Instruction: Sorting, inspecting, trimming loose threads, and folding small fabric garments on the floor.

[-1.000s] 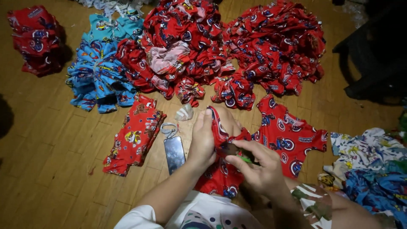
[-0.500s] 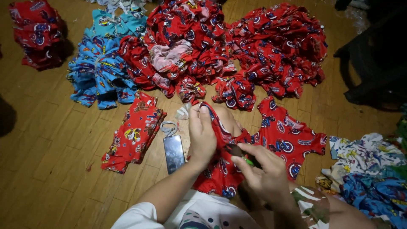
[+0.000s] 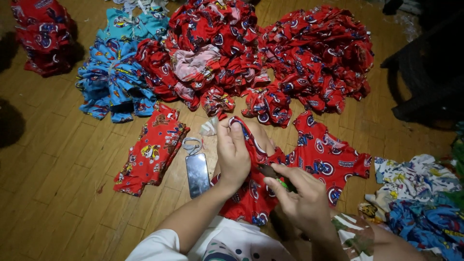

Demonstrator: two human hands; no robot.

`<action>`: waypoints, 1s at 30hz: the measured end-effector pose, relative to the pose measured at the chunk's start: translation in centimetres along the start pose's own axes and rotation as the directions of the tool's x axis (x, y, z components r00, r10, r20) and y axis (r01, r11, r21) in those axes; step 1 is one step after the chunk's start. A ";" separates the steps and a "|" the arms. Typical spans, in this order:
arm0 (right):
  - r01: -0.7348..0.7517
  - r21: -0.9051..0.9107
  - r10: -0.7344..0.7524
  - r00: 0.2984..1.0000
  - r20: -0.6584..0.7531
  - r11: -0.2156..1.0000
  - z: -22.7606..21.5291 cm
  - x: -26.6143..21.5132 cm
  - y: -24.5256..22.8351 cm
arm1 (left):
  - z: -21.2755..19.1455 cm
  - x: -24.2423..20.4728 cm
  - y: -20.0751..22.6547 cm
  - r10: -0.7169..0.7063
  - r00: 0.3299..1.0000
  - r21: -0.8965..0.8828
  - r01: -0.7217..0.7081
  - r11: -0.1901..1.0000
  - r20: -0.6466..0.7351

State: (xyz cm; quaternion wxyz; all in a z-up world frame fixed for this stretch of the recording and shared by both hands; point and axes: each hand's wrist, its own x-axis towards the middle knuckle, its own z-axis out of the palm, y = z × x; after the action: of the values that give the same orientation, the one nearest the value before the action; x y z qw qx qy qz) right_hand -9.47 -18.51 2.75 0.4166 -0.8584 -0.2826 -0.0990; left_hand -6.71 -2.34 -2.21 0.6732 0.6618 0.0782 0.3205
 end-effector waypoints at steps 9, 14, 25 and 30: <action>0.016 -0.031 -0.016 1.000 -0.012 0.999 0.2 0.4 -0.1 | 0.2 0.0 0.0 0.030 1.000 0.002 -0.030 1.000 -0.001; -0.026 -0.003 0.025 0.999 -0.025 1.000 -0.2 0.0 0.1 | 0.0 0.4 -0.4 -0.016 1.000 -0.015 0.016 1.000 -0.008; -0.360 0.334 0.385 0.923 -0.012 0.871 -1.6 -2.6 4.8 | -2.3 7.8 -3.1 -0.298 0.945 -0.023 0.297 0.954 -0.133; -0.531 0.444 0.582 0.813 0.027 0.721 -1.3 -5.5 7.9 | -5.7 9.2 -8.6 0.360 0.917 0.638 -0.381 0.669 0.170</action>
State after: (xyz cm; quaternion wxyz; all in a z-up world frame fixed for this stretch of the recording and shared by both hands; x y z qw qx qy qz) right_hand -9.42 -25.57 -3.84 0.6215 -0.7820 -0.0017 0.0470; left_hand 0.33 8.07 -7.99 0.3176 0.8624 0.0405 0.3920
